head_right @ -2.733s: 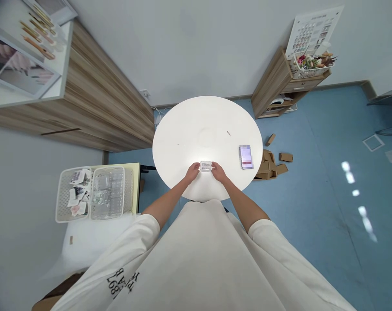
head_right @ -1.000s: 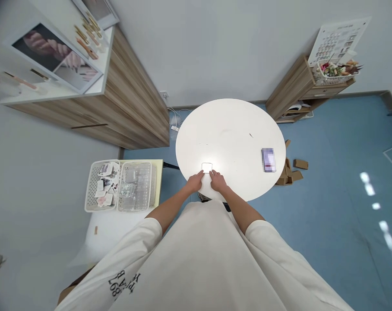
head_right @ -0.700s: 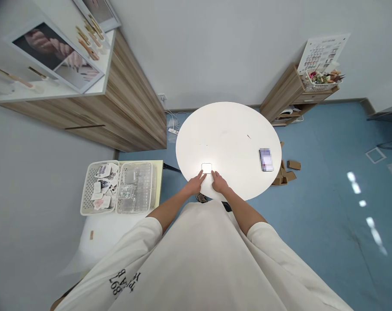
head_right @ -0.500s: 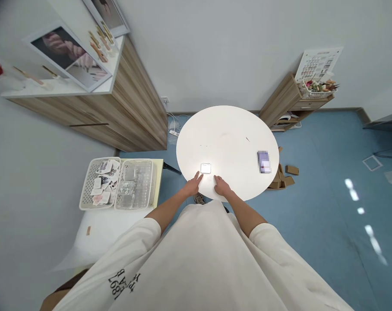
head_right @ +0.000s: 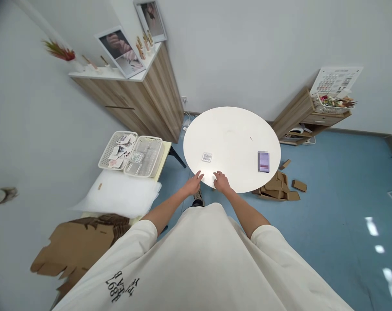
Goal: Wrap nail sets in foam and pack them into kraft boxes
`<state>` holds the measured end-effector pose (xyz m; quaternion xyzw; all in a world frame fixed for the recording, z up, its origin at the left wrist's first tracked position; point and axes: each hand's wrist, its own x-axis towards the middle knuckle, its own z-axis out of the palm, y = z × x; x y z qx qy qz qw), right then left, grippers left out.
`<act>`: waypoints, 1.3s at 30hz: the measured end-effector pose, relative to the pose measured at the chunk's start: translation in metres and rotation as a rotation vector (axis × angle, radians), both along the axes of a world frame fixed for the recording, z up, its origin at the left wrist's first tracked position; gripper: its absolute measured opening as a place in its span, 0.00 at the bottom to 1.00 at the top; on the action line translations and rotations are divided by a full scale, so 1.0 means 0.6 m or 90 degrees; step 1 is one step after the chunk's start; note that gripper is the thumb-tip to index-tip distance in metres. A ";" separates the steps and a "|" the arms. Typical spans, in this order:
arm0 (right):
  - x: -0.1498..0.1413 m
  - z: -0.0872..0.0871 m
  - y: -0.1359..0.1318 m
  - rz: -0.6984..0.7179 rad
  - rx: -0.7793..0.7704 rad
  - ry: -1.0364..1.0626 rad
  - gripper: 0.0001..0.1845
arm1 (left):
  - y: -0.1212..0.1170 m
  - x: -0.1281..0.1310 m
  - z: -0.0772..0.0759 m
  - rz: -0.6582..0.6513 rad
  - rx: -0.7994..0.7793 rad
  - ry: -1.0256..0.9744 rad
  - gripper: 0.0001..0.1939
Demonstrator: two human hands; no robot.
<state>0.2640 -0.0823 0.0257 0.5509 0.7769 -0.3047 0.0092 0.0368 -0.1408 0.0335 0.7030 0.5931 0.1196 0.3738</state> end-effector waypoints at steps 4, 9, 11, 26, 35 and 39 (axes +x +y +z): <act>-0.014 0.001 -0.047 0.040 0.007 0.026 0.30 | -0.069 0.010 0.012 0.050 0.005 -0.011 0.32; -0.049 0.006 -0.090 0.115 0.010 0.036 0.30 | -0.133 -0.014 0.021 0.132 0.022 -0.018 0.29; -0.070 0.006 -0.099 0.151 0.020 0.037 0.29 | -0.157 -0.033 0.022 0.160 0.044 0.001 0.28; -0.465 0.029 -0.291 0.471 0.114 0.176 0.27 | -0.478 -0.287 0.084 0.405 0.205 0.198 0.24; -0.659 0.055 -0.491 0.697 0.222 0.229 0.25 | -0.717 -0.434 0.069 0.600 0.018 0.325 0.21; -0.709 0.057 -0.535 0.792 0.217 0.170 0.24 | -0.772 -0.463 0.051 0.651 -0.067 0.299 0.26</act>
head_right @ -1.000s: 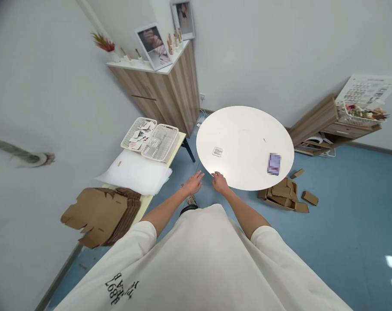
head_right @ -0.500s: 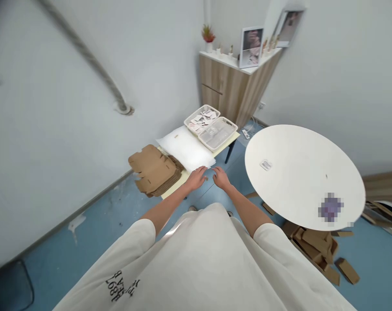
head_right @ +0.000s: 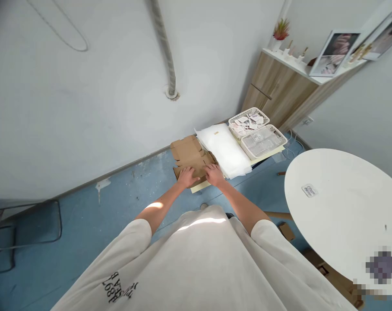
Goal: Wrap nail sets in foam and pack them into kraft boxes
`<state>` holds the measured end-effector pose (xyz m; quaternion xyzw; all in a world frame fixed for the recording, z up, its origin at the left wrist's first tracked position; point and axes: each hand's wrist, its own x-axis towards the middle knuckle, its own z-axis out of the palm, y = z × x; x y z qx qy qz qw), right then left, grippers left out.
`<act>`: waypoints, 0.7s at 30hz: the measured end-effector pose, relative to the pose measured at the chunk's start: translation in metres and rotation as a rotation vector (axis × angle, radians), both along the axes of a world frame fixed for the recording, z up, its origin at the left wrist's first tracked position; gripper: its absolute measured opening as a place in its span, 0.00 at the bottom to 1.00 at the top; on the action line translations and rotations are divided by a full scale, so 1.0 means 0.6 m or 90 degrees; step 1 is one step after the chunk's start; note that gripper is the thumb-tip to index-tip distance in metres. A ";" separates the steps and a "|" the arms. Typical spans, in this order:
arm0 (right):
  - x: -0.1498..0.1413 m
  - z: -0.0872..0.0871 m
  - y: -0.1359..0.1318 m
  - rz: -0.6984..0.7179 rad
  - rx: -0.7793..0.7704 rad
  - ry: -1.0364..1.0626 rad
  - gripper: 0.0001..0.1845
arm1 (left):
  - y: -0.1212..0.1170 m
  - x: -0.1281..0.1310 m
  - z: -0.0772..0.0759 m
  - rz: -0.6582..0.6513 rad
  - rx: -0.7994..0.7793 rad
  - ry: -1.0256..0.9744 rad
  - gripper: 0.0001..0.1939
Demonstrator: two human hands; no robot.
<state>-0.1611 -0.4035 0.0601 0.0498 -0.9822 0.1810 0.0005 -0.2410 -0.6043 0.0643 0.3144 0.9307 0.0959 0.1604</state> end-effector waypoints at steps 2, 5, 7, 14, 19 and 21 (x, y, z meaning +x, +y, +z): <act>-0.017 -0.001 -0.012 0.018 0.022 -0.043 0.21 | -0.014 -0.009 -0.006 0.024 0.016 -0.028 0.26; -0.034 -0.002 -0.021 0.010 0.064 -0.096 0.19 | -0.023 -0.018 -0.011 0.028 0.057 -0.042 0.22; -0.042 -0.002 -0.023 0.009 0.095 -0.111 0.19 | -0.025 -0.019 -0.012 0.011 0.074 -0.033 0.19; -0.060 0.006 -0.018 0.079 0.176 -0.093 0.14 | -0.034 -0.007 -0.014 -0.046 0.090 0.016 0.19; -0.059 0.028 -0.019 0.101 0.167 0.002 0.15 | -0.050 -0.007 0.006 -0.037 0.075 0.049 0.18; -0.057 0.040 -0.021 0.107 0.158 0.033 0.16 | -0.056 -0.007 0.019 -0.059 0.066 0.054 0.18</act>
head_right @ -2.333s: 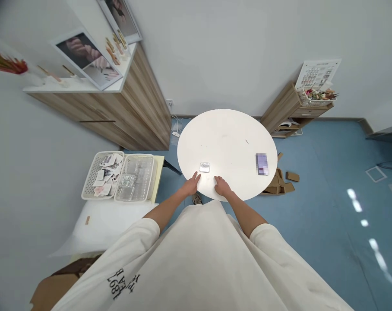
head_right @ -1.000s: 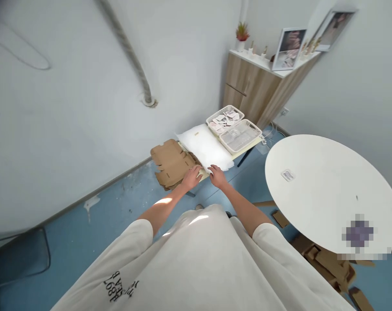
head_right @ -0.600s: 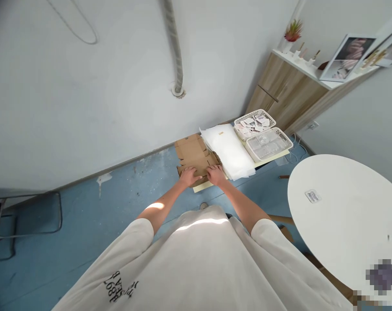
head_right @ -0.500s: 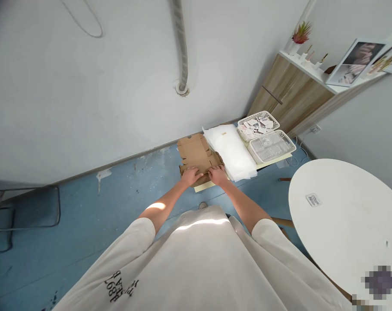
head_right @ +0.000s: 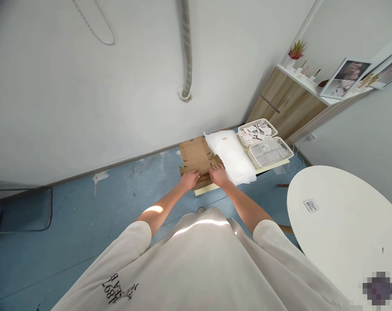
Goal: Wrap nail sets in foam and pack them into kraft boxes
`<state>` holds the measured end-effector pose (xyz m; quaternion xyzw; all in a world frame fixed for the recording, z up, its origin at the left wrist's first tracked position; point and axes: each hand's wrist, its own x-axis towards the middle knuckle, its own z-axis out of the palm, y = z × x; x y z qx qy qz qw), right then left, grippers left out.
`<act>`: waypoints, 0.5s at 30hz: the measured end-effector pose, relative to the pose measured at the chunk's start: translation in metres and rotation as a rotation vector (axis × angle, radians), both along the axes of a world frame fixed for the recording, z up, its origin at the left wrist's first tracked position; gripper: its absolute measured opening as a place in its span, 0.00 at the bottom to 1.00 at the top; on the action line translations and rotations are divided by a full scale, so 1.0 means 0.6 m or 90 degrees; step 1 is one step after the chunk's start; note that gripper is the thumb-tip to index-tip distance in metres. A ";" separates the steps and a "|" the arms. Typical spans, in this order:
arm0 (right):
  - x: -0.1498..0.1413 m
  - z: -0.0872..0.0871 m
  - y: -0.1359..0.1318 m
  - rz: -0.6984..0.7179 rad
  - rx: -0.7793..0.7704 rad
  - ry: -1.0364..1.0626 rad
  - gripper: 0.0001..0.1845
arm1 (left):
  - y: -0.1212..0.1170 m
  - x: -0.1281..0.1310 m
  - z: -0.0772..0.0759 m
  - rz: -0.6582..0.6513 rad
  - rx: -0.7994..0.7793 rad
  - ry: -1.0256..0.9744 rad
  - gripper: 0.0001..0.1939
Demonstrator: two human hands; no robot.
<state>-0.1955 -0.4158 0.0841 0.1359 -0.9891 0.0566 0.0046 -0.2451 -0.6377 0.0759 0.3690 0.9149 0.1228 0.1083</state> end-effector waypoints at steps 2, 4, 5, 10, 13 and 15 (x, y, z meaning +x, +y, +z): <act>0.000 0.012 -0.003 0.006 -0.009 0.010 0.16 | -0.003 0.002 0.014 -0.019 -0.004 0.013 0.19; -0.001 0.022 -0.006 0.003 -0.013 0.008 0.16 | -0.005 0.005 0.027 -0.019 -0.006 0.036 0.19; -0.001 0.026 -0.007 -0.003 -0.015 0.005 0.17 | -0.005 0.006 0.033 -0.015 -0.006 0.049 0.18; 0.005 0.032 -0.015 -0.045 -0.019 0.017 0.23 | -0.006 0.011 0.057 0.006 0.015 0.096 0.22; 0.012 0.031 -0.020 -0.065 -0.017 0.043 0.26 | -0.009 0.016 0.069 0.009 0.027 0.123 0.25; 0.012 0.034 -0.021 -0.064 -0.020 0.050 0.27 | -0.010 0.020 0.076 0.011 0.033 0.135 0.26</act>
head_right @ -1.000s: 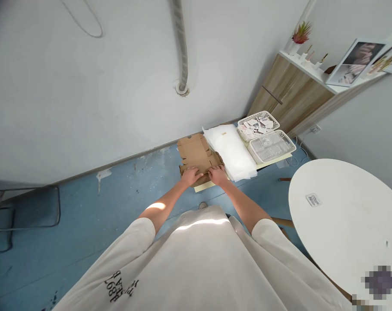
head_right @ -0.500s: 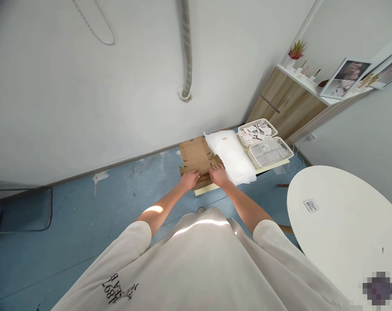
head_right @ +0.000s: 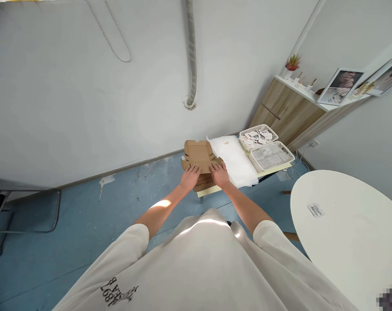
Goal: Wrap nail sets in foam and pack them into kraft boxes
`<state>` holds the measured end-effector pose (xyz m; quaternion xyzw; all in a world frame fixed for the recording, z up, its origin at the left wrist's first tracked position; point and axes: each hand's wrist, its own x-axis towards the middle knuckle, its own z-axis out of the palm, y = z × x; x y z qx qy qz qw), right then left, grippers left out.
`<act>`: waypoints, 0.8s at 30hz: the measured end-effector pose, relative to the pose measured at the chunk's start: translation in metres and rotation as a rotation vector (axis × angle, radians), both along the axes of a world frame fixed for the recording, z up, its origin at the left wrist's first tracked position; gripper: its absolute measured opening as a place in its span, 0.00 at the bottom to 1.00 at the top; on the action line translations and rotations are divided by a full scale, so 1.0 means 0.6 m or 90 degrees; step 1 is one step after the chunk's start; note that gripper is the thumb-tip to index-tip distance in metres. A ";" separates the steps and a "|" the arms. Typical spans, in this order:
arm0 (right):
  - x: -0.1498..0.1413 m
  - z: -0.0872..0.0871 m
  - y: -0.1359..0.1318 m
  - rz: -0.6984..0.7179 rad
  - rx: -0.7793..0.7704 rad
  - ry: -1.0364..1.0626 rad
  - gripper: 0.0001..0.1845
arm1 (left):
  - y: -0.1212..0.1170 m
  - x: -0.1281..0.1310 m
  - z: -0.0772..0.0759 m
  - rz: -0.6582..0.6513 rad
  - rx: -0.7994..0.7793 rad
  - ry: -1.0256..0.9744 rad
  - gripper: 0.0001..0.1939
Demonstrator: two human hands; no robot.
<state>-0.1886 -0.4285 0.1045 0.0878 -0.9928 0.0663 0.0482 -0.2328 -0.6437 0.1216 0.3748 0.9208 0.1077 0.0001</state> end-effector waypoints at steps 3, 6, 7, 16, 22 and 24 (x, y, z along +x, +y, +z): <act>-0.006 0.016 0.003 0.014 -0.010 0.004 0.28 | 0.001 0.007 0.011 0.007 0.014 0.016 0.27; -0.012 0.043 0.017 0.014 -0.020 0.025 0.30 | 0.010 0.009 0.029 0.007 0.031 0.034 0.28; -0.012 0.053 0.024 0.010 -0.021 0.035 0.31 | 0.016 0.009 0.037 0.003 0.039 0.039 0.29; 0.068 0.112 0.137 -0.157 -0.016 0.105 0.35 | 0.152 0.030 0.109 -0.105 0.111 0.038 0.29; 0.199 0.117 0.249 -0.291 -0.010 0.105 0.36 | 0.305 0.088 0.115 -0.222 0.113 0.022 0.28; 0.255 0.117 0.290 -0.334 0.001 0.108 0.35 | 0.362 0.119 0.112 -0.263 0.117 0.025 0.28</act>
